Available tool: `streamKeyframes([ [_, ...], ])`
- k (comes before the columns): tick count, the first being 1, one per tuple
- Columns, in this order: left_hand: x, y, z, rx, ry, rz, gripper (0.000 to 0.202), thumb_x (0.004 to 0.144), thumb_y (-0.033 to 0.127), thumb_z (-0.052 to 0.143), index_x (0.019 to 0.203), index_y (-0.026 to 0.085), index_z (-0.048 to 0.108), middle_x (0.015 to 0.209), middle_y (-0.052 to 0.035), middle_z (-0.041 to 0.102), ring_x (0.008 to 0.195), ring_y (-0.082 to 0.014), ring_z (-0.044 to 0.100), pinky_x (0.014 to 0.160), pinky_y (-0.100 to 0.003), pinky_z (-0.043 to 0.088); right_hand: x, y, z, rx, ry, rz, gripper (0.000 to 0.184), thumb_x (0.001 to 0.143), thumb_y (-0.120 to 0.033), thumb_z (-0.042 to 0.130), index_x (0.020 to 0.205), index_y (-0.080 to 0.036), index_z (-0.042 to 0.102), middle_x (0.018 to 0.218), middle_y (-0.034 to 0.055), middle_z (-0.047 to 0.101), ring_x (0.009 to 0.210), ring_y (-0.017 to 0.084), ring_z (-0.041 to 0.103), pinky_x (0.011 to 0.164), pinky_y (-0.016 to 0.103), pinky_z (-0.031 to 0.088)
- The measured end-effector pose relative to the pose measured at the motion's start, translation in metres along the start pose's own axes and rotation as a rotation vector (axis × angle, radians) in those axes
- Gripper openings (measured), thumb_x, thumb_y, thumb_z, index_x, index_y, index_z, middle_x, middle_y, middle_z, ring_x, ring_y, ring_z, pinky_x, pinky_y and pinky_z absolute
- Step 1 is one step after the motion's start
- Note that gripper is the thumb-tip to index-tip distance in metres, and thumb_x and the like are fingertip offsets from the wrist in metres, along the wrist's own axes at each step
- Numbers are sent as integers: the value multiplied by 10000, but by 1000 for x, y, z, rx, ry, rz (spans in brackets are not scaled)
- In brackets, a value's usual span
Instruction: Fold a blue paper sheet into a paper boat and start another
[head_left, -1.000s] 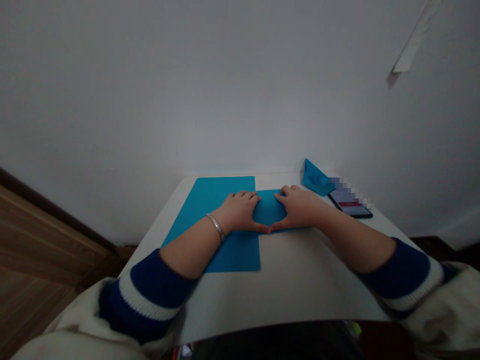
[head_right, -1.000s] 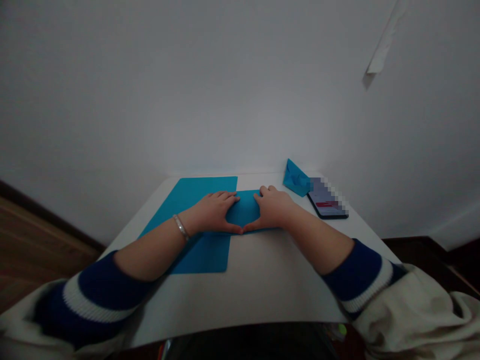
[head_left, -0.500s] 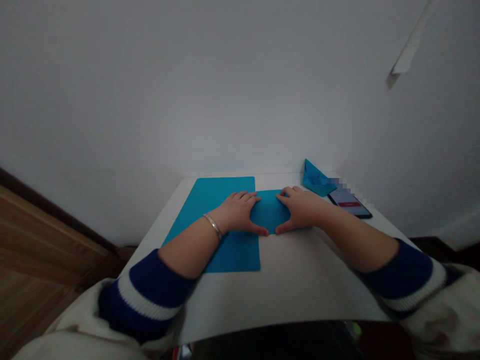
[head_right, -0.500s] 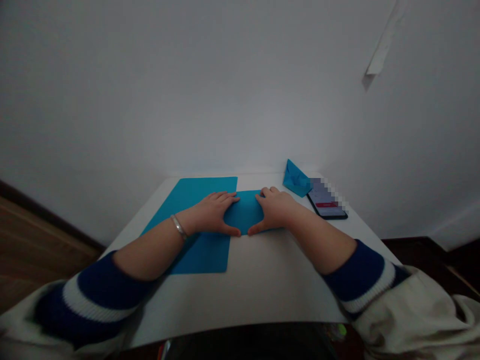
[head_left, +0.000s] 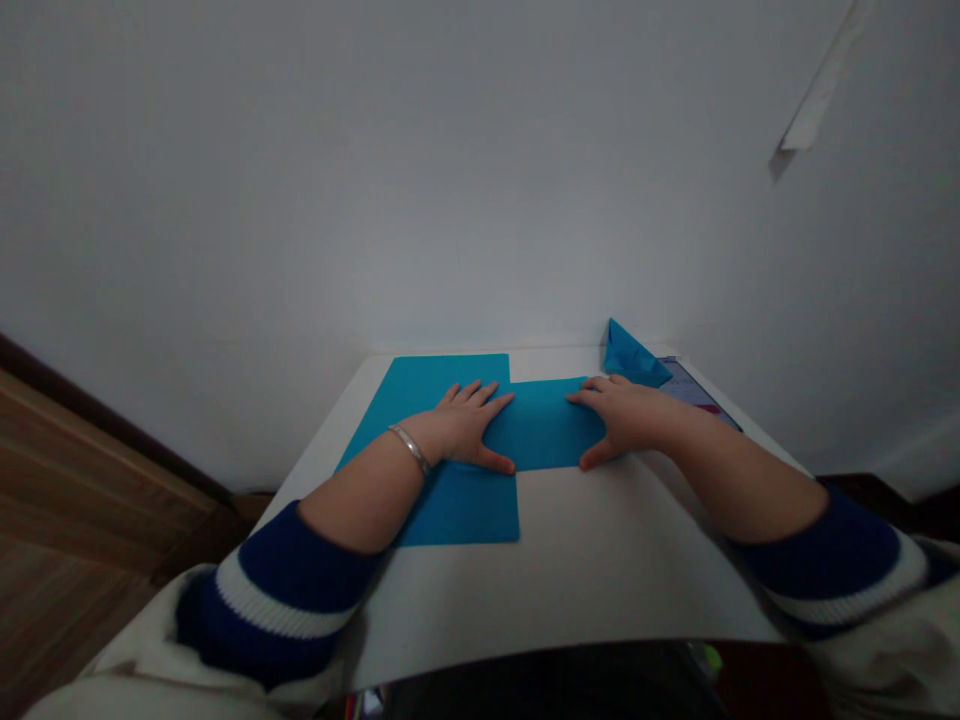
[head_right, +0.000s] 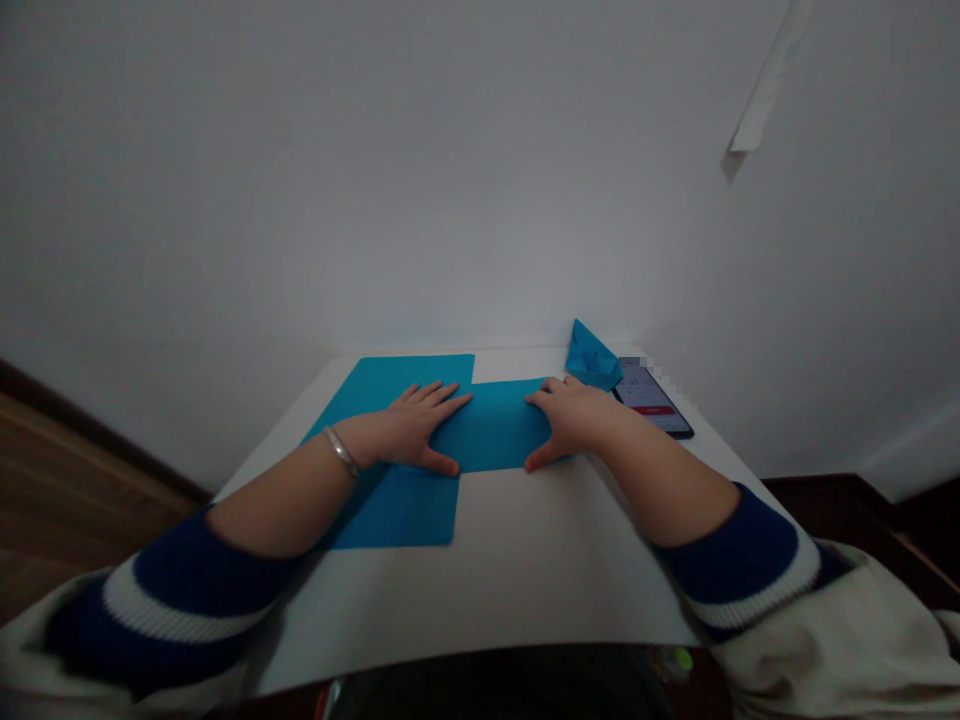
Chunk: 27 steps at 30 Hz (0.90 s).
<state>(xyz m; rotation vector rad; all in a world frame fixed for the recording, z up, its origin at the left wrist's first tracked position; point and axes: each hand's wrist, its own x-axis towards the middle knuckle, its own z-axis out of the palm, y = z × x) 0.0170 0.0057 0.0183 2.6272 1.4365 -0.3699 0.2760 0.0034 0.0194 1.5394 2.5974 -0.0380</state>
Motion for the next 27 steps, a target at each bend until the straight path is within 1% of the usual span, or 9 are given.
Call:
streamKeyframes([
  [6, 0, -16, 6, 33, -47, -30, 1174, 616, 726, 655, 1515, 198, 115, 1566, -179, 68, 1428, -410, 51, 1122, -587, 88, -1, 17, 7, 34, -38, 38, 996, 498, -708, 705, 1328, -194, 511, 1293, 166, 518, 1112, 383, 528, 823, 465, 479],
  [11, -5, -23, 5, 54, -88, -54, 1172, 618, 705, 673, 1515, 195, 118, 1566, -166, 66, 1427, -415, 52, 1122, -586, 93, -6, 18, 3, 29, -108, 134, 905, 522, -649, 728, 1296, -229, 518, 1312, 155, 506, 973, 351, 605, 670, 393, 492],
  [15, -6, -28, 6, 60, -128, -64, 1198, 605, 687, 694, 1516, 186, 99, 1567, -157, 42, 1426, -416, 35, 1124, -580, 97, -8, 19, 2, 39, -139, 156, 869, 523, -632, 738, 1269, -239, 525, 1300, 143, 511, 934, 343, 616, 636, 388, 487],
  [19, -6, -34, 9, 30, -132, -53, 1230, 585, 691, 698, 1516, 167, 89, 1564, -169, 27, 1426, -417, 28, 1127, -564, 110, -8, 23, 6, 54, -117, 141, 828, 521, -610, 754, 1235, -238, 562, 1261, 143, 535, 929, 342, 612, 643, 392, 487],
  [22, -5, -33, 7, 4, -144, -42, 1248, 569, 723, 681, 1517, 178, 79, 1562, -178, -3, 1425, -421, 19, 1122, -565, 121, -6, 23, 9, 51, -55, 55, 734, 544, -601, 749, 1152, -212, 618, 1186, 143, 571, 978, 341, 588, 718, 406, 496],
  [24, -5, -27, 5, -3, -126, -14, 1196, 595, 746, 644, 1516, 216, 95, 1568, -162, -1, 1427, -416, 6, 1117, -579, 110, -5, 18, 9, 43, -1, 7, 695, 563, -609, 734, 1097, -176, 641, 1133, 157, 592, 1007, 345, 568, 788, 430, 490],
  [25, -5, -22, 3, -4, -92, 9, 1124, 640, 750, 605, 1514, 239, 117, 1574, -146, 16, 1431, -406, 2, 1117, -583, 97, -5, 15, 8, 31, 20, 2, 699, 567, -620, 724, 1084, -156, 645, 1112, 167, 603, 1018, 351, 561, 816, 439, 483],
  [26, -6, -16, 1, -5, -59, 54, 1085, 650, 739, 612, 1508, 258, 153, 1578, -138, 47, 1434, -396, 22, 1120, -575, 104, -5, 11, 6, 14, 31, 5, 721, 570, -637, 711, 1086, -138, 642, 1102, 174, 610, 1031, 357, 553, 835, 448, 477],
  [27, -7, -10, 0, -15, -38, 113, 1048, 662, 710, 636, 1501, 273, 183, 1579, -127, 89, 1435, -379, 69, 1125, -542, 143, -4, 7, 3, -4, 50, 12, 734, 577, -658, 692, 1085, -132, 641, 1095, 176, 617, 1039, 361, 550, 836, 450, 477],
])
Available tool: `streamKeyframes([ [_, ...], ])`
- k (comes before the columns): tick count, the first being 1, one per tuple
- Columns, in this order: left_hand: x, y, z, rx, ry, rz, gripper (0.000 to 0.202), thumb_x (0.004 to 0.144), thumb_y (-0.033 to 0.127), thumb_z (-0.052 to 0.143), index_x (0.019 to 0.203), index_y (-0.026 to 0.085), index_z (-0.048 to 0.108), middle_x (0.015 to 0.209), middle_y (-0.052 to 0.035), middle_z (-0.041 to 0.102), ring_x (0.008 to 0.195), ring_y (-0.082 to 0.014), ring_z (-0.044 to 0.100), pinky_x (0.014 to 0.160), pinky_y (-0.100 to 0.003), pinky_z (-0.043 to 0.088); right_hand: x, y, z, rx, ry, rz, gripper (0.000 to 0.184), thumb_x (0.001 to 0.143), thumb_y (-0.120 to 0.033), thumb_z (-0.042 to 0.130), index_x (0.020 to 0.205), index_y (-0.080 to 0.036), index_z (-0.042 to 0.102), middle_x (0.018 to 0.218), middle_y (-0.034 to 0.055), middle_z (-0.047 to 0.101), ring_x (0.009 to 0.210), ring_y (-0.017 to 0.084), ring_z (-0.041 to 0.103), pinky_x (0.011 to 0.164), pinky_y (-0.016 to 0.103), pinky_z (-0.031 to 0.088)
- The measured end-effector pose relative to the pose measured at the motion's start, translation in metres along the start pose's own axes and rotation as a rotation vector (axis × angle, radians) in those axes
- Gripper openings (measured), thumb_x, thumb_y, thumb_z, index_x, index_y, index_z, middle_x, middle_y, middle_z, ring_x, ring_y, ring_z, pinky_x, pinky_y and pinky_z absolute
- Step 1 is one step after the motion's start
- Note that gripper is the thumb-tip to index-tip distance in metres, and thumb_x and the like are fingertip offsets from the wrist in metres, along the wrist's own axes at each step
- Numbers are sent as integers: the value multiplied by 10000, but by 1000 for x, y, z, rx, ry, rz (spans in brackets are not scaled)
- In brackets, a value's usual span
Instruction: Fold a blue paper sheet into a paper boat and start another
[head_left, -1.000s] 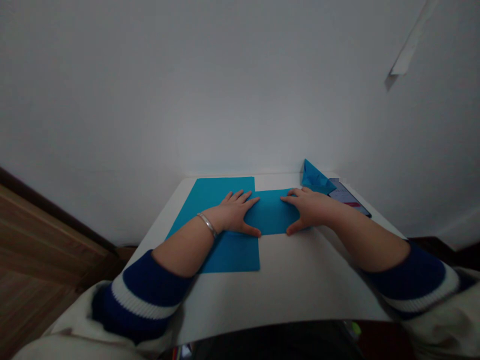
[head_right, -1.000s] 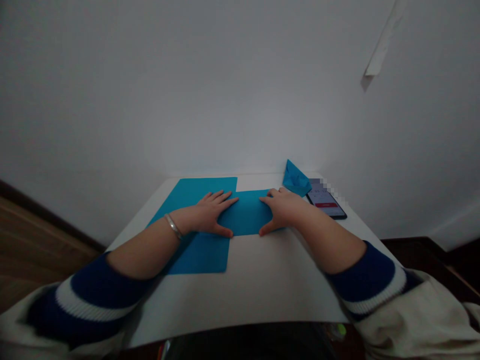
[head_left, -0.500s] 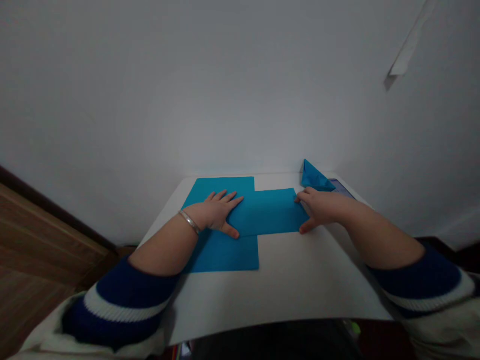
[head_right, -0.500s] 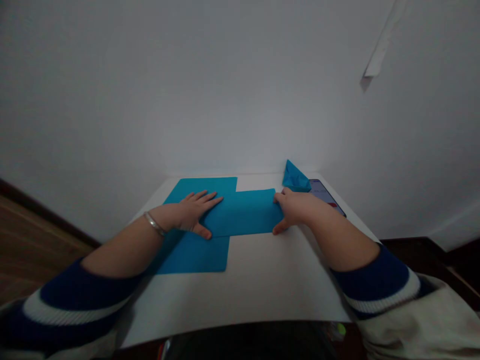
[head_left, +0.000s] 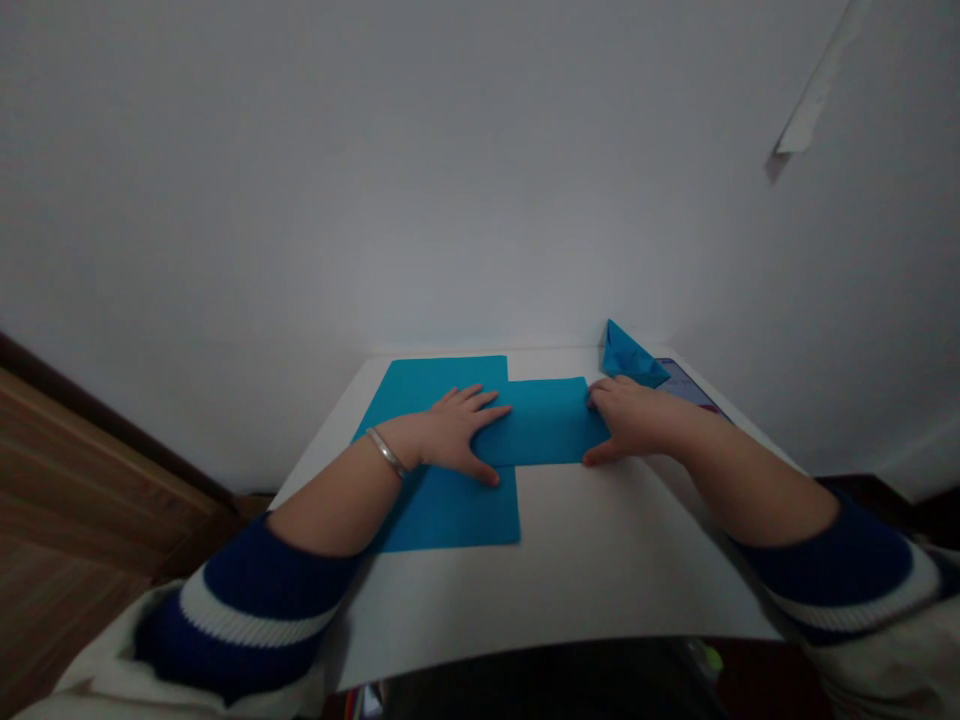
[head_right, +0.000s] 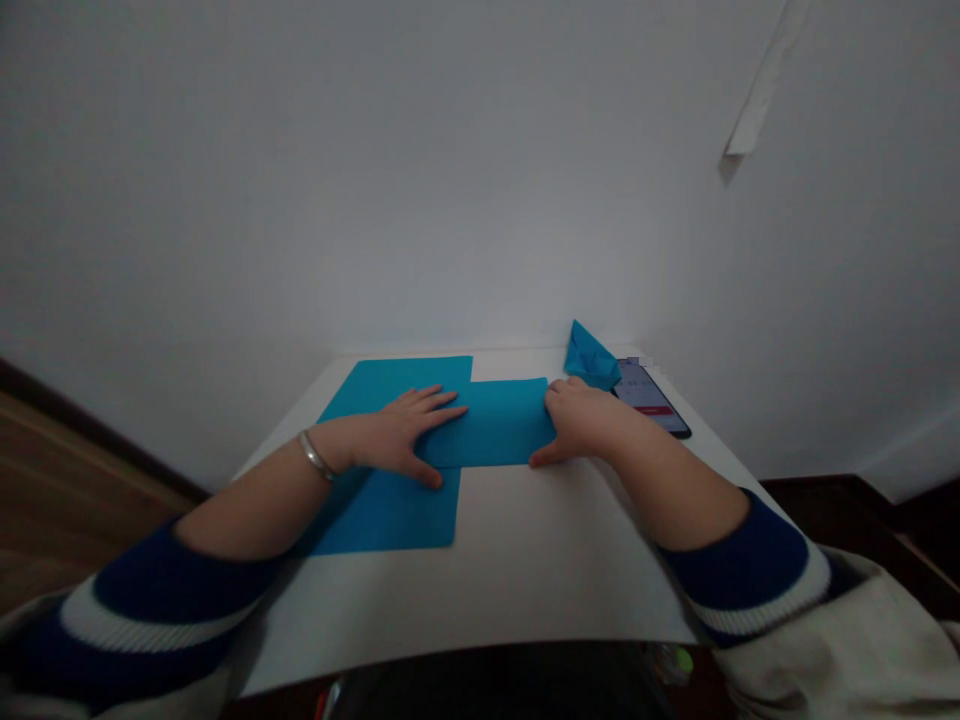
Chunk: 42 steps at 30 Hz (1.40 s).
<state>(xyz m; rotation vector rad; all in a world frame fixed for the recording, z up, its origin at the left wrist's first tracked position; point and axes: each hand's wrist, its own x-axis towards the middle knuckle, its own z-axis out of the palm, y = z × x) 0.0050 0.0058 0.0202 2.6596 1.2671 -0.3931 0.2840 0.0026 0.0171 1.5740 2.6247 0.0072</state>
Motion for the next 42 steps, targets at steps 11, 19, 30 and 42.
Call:
streamKeyframes([
  [11, 5, 34, 1, 247, 400, 230, 409, 921, 371, 512, 1297, 211, 521, 1223, -117, 582, 1076, -270, 567, 844, -372, 483, 7, -34, -21, 80, 64, -263, 467, 757, -486, 640, 1094, -163, 625, 1099, 132, 638, 999, 286, 593, 839, 397, 475],
  [19, 4, 40, -3, 258, 443, 228, 271, 892, 312, 511, 1057, 136, 635, 1053, -108, 670, 958, -253, 636, 745, -345, 518, 1, -65, -20, -5, 155, -308, 195, 782, -162, 527, 943, -161, 637, 955, 97, 676, 844, 231, 628, 669, 307, 425],
  [30, 0, 47, -13, 245, 552, 116, 243, 899, 207, 455, 763, 147, 647, 728, -85, 694, 605, -210, 641, 512, -299, 447, -1, -69, -19, -1, 421, -167, 157, 837, -226, 447, 845, -187, 599, 836, 47, 663, 703, 166, 556, 543, 305, 203],
  [42, -4, 38, -18, 315, 527, 43, 242, 881, 237, 456, 764, 168, 656, 744, -71, 699, 611, -209, 633, 483, -262, 388, 0, -51, -18, 34, 429, -68, 120, 781, -225, 468, 738, -204, 578, 812, 22, 648, 684, 146, 527, 531, 288, 192],
])
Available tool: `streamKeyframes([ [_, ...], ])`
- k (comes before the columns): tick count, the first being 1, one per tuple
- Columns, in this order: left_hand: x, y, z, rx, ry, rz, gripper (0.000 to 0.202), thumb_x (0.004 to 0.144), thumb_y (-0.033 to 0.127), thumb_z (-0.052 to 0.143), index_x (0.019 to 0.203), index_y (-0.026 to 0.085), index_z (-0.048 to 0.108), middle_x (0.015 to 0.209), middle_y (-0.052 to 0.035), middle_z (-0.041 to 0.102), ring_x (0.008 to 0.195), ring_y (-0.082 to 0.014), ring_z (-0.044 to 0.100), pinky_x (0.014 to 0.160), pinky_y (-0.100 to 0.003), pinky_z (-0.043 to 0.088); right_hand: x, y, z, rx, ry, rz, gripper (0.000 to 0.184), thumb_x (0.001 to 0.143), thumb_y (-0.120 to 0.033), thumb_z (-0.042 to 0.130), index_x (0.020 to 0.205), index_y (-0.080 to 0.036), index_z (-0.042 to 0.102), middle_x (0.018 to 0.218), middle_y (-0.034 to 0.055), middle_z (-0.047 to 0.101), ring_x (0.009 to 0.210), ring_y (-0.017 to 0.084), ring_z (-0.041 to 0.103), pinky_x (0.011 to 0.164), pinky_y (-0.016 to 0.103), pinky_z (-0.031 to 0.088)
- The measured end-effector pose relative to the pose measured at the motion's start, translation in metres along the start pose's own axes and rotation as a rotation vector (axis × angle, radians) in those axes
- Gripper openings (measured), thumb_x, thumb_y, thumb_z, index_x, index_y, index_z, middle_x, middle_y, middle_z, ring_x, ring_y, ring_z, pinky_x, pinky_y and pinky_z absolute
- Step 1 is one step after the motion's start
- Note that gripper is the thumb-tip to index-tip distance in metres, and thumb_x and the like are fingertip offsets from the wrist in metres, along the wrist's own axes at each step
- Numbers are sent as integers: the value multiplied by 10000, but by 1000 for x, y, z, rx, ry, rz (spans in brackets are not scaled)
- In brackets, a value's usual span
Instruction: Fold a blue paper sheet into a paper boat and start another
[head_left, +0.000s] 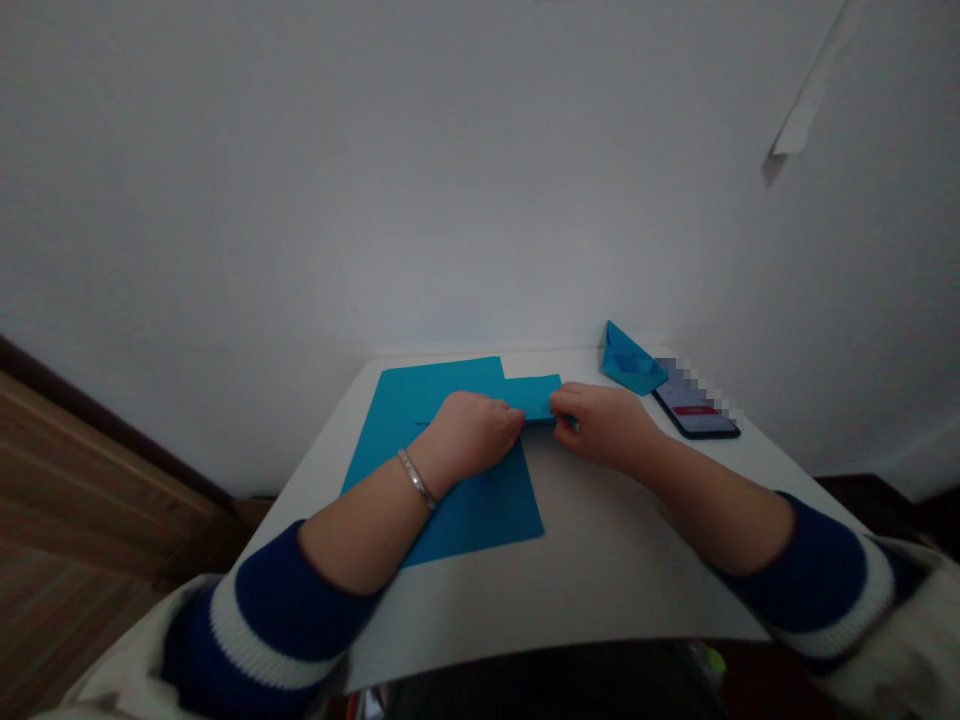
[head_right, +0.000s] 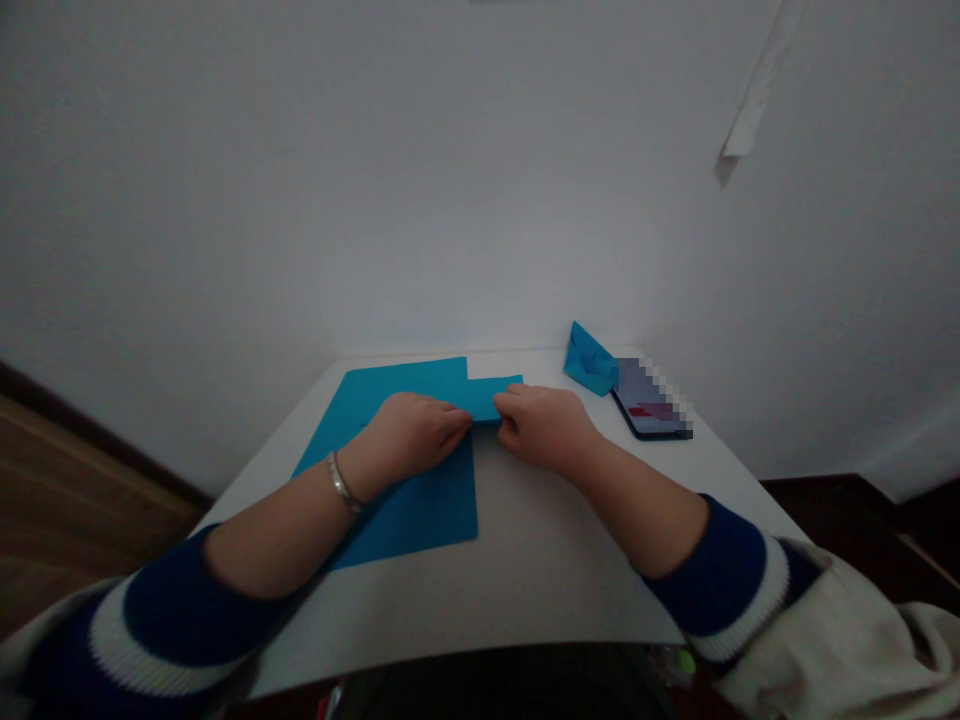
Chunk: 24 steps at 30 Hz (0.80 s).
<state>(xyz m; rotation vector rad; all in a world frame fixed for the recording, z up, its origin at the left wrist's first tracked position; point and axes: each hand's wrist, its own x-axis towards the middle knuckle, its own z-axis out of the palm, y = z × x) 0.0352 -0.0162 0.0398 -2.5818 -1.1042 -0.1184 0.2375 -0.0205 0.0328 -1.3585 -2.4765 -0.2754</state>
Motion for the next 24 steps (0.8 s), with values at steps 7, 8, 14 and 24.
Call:
streamKeyframes([
  [7, -2, -5, 1, -27, 19, -26, 237, 873, 238, 458, 767, 192, 665, 726, -53, 689, 607, -174, 617, 500, -244, 387, 1, 18, -7, 12, -88, 70, 78, 730, -217, 512, 739, -216, 590, 843, 11, 662, 700, 148, 543, 528, 254, 241],
  [8, -3, -5, 1, -28, 17, -30, 240, 874, 239, 457, 765, 192, 665, 725, -54, 689, 604, -178, 616, 497, -249, 387, 1, 20, -7, 8, -102, 77, 80, 726, -221, 516, 741, -220, 595, 854, 9, 665, 696, 148, 543, 527, 253, 245],
  [14, -2, -4, 2, -20, -25, -40, 245, 887, 236, 447, 789, 193, 667, 778, -55, 702, 647, -196, 629, 508, -259, 391, 1, 27, -15, -27, -186, 122, 106, 733, -260, 518, 764, -237, 617, 863, 10, 676, 702, 165, 568, 526, 258, 267],
  [24, -3, -6, 1, -88, -2, -50, 291, 928, 291, 420, 863, 195, 686, 848, -58, 703, 725, -186, 641, 548, -247, 403, -4, 10, -13, 17, 88, 66, 204, 823, -323, 518, 959, -201, 610, 973, 62, 692, 868, 216, 617, 638, 285, 363],
])
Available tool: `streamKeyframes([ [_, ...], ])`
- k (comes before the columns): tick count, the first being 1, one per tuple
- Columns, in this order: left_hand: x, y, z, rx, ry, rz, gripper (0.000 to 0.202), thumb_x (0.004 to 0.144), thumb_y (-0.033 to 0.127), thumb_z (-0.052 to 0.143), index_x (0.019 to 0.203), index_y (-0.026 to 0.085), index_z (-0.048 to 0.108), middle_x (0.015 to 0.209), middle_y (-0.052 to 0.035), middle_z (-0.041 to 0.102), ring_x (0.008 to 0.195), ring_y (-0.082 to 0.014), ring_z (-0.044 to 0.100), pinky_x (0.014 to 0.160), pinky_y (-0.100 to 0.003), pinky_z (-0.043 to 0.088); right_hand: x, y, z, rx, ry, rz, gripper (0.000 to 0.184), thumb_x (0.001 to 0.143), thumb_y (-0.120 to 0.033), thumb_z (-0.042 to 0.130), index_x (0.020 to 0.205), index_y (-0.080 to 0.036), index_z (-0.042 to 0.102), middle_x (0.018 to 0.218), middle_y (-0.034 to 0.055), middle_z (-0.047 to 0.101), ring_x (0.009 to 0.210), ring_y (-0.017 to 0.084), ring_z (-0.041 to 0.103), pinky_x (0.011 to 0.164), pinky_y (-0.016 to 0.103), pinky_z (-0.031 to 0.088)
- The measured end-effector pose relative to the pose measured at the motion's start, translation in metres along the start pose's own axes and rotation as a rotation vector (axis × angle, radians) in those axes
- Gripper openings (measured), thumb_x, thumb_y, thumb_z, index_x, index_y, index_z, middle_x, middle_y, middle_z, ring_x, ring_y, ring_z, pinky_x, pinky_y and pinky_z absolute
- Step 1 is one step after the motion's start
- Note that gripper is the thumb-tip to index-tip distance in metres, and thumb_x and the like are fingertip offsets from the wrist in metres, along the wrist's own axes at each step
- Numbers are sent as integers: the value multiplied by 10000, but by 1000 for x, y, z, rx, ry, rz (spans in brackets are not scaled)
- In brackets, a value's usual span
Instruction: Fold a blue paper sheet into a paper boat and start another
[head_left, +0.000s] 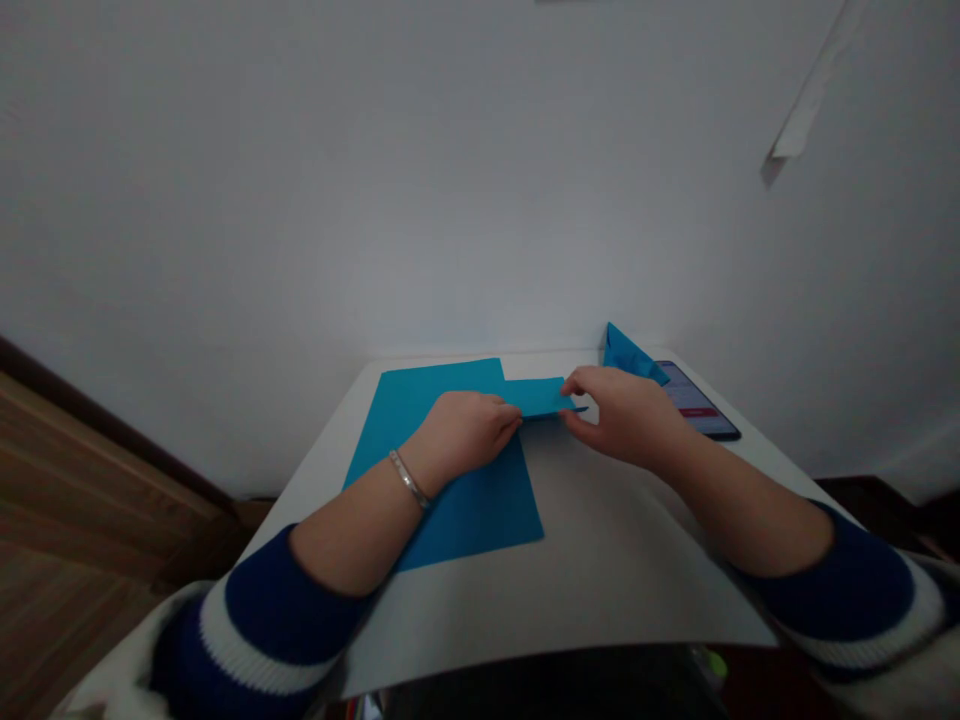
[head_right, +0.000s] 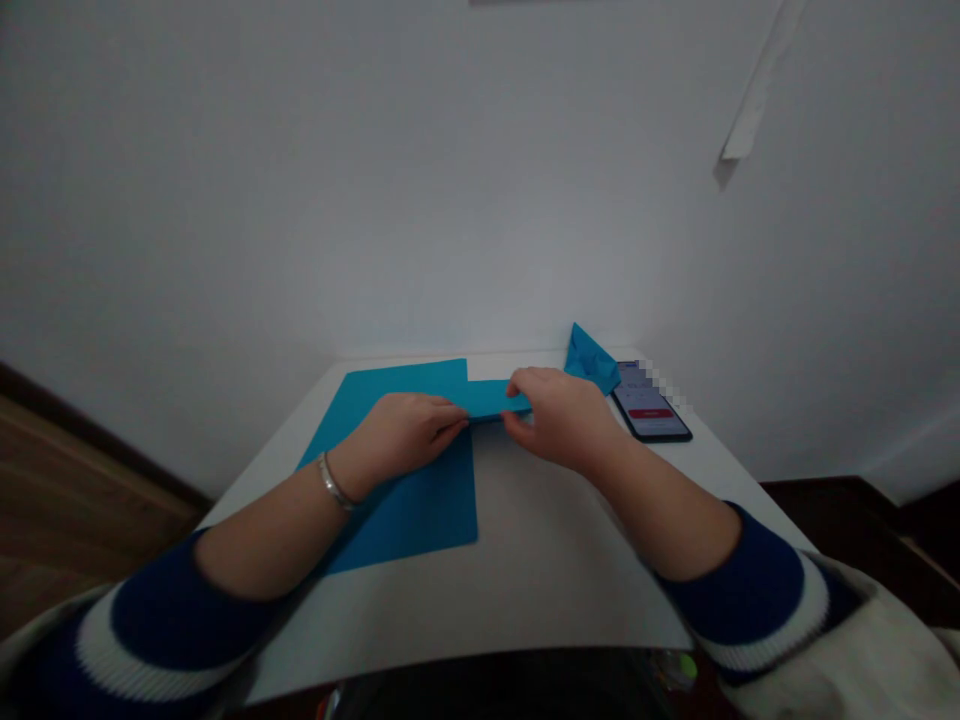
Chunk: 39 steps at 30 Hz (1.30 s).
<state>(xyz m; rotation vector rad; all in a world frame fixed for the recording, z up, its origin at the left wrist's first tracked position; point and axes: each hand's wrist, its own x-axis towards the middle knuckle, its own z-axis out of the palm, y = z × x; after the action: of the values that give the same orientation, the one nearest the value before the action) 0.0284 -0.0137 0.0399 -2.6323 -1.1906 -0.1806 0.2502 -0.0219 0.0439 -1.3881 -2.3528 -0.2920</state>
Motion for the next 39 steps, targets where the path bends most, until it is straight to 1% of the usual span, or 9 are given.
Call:
streamKeyframes([
  [3, 0, 1, -1, -19, 13, 18, 266, 929, 290, 431, 891, 207, 681, 860, -45, 703, 749, -187, 641, 569, -245, 411, 0, -6, 5, -6, -24, -109, 175, 873, -296, 484, 873, -202, 631, 880, 57, 691, 849, 205, 610, 660, 285, 357],
  [5, 0, 2, 0, -18, 50, 14, 232, 920, 290, 452, 888, 213, 669, 839, -31, 696, 729, -188, 636, 560, -247, 406, 0, -9, 8, -14, -27, -136, 185, 889, -278, 475, 830, -206, 634, 831, 48, 684, 813, 193, 605, 642, 282, 341],
  [11, 1, 11, 0, -22, 243, 70, 148, 896, 260, 490, 850, 197, 616, 784, -13, 658, 679, -160, 601, 545, -251, 375, -1, -22, 12, 40, 48, -124, 146, 876, -258, 519, 786, -199, 618, 784, 32, 672, 750, 175, 593, 608, 283, 313],
  [16, 2, 13, -1, -15, 309, 52, 90, 839, 224, 527, 796, 191, 598, 746, -13, 632, 670, -176, 582, 552, -284, 361, -3, -26, 16, 143, 90, -107, 125, 878, -255, 531, 814, -201, 624, 805, 26, 674, 765, 174, 592, 614, 277, 325],
  [22, 3, 14, -5, -11, 294, 69, 60, 796, 208, 543, 762, 187, 588, 721, -25, 605, 669, -185, 553, 580, -305, 359, -1, -24, 21, 229, 112, -113, 113, 855, -246, 558, 777, -207, 630, 771, 15, 665, 747, 168, 587, 623, 270, 345],
  [26, 3, 14, -8, -20, 252, 91, 51, 783, 189, 541, 791, 189, 592, 737, -28, 600, 688, -186, 548, 614, -312, 372, 0, -23, 20, 280, 112, -123, 63, 799, -194, 582, 762, -206, 632, 771, 13, 670, 767, 171, 597, 658, 270, 378],
  [30, 3, 10, -10, -4, 195, 90, 59, 770, 173, 538, 797, 195, 585, 744, -22, 593, 713, -188, 550, 663, -319, 385, 1, -18, 19, 367, 107, -141, 91, 747, -151, 581, 775, -211, 644, 785, 9, 683, 765, 166, 609, 685, 270, 410],
  [35, 1, 1, -11, 31, 112, 62, 44, 760, 167, 526, 760, 195, 560, 748, -23, 582, 710, -188, 549, 641, -312, 372, 1, -10, 19, 486, 99, -138, 136, 731, -132, 565, 794, -208, 659, 815, 19, 711, 753, 160, 628, 681, 273, 434],
  [39, 0, -6, -11, 12, 74, 52, 49, 759, 166, 508, 745, 197, 543, 754, -24, 574, 703, -183, 546, 615, -301, 356, 2, 0, 15, 580, 66, -149, 145, 726, -119, 560, 791, -202, 659, 774, 13, 700, 693, 143, 615, 635, 262, 433],
])
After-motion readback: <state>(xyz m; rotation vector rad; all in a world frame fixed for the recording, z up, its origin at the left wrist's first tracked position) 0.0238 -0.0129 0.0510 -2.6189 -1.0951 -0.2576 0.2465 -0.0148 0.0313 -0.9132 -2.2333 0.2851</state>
